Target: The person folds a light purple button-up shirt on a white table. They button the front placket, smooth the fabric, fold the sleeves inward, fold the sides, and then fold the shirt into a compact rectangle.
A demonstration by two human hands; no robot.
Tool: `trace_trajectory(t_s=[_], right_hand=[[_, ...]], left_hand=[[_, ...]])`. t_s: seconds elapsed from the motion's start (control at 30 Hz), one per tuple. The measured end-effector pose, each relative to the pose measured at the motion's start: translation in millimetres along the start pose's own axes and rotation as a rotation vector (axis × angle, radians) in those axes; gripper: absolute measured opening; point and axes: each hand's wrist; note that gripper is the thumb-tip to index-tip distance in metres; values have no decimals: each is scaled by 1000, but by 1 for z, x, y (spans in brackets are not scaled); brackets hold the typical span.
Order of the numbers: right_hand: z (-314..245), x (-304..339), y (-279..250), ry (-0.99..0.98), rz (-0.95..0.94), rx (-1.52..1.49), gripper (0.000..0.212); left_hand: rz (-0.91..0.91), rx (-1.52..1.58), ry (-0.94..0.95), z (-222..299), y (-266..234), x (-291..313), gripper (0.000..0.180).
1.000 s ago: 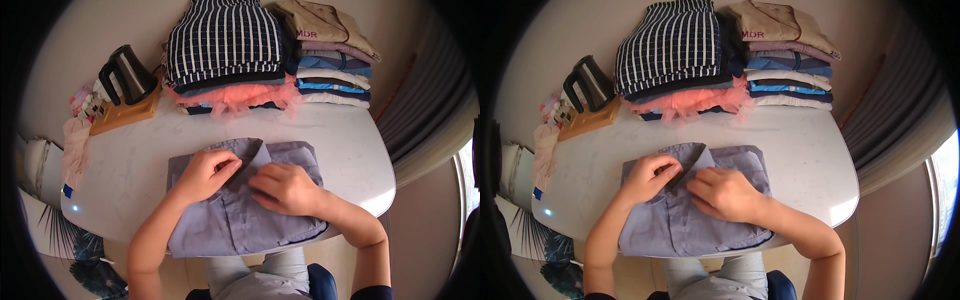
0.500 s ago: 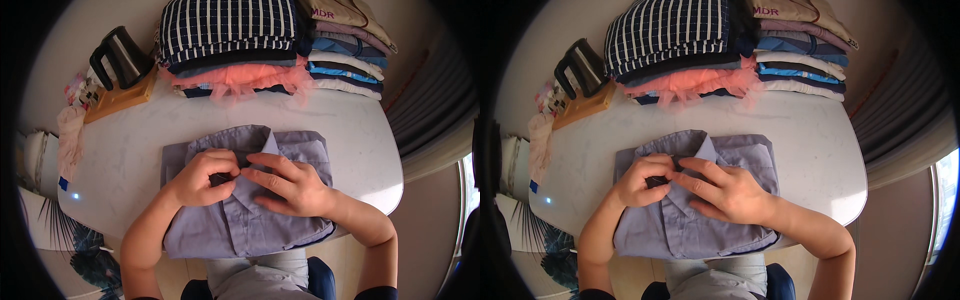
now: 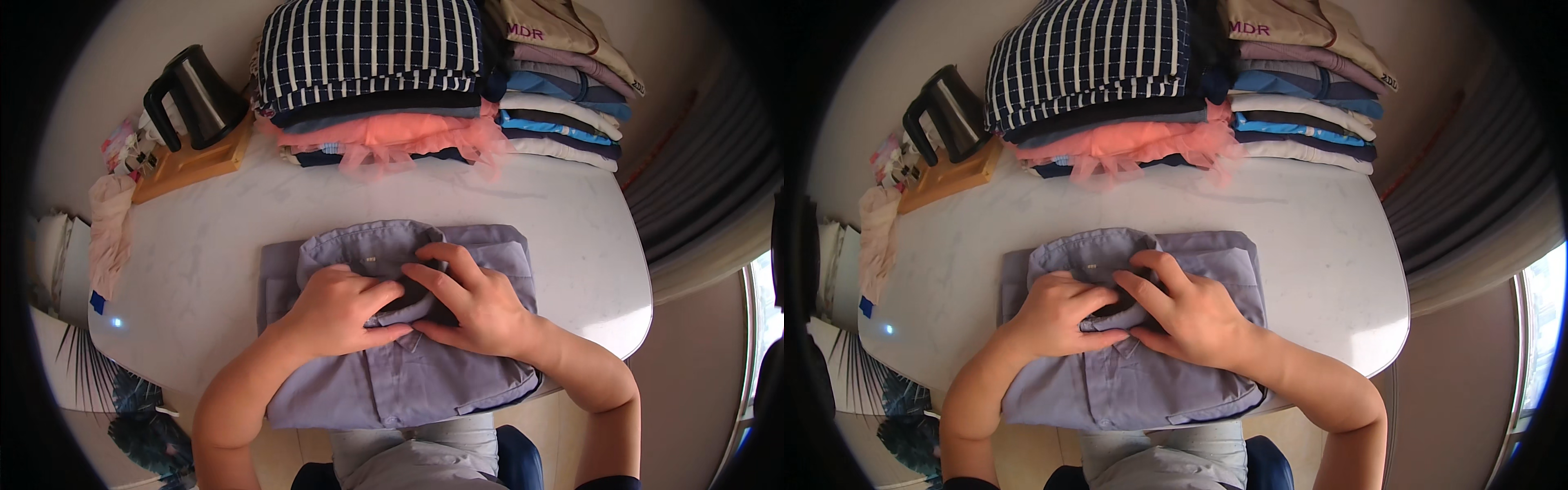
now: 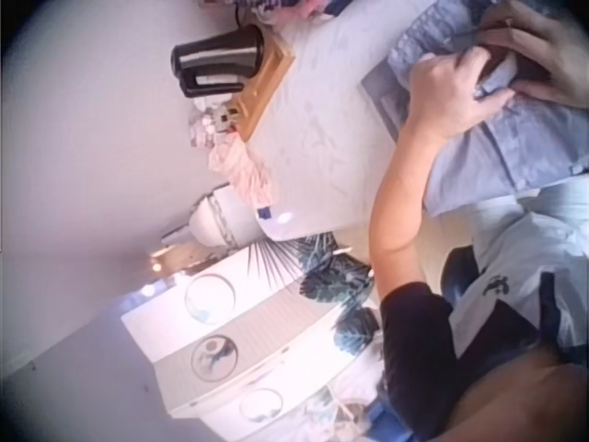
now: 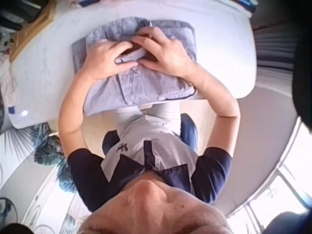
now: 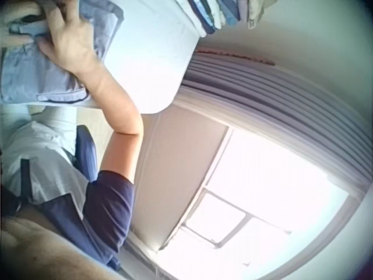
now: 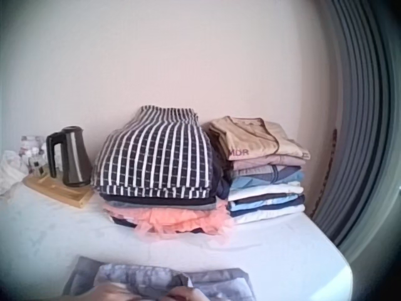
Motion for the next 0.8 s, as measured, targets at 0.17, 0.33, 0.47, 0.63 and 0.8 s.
trace_trajectory(t_s=[0.17, 0.33, 0.47, 0.63, 0.8], right_hand=[[-1, -1, -3, 25, 28, 99, 76], [6, -3, -6, 164, 55, 177, 88], [19, -2, -11, 162, 1, 286, 88], [26, -10, -24, 150, -48, 402, 70], [33, -17, -44, 363, -210, 405, 57]], left_hand=[[-92, 16, -119, -1, 3, 1, 42], [86, 33, -110, 3, -2, -4, 52], [421, -84, 57, -12, -24, -13, 53], [425, -210, -321, -34, -57, -8, 24], [-84, 8, -736, -61, -85, 18, 40]])
Point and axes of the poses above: each hand's wrist, its own x-axis away from the middle knuckle, its own y-axis out of the palm, z = x × y, and after that the axes turned 15 degrees about z, right-handed
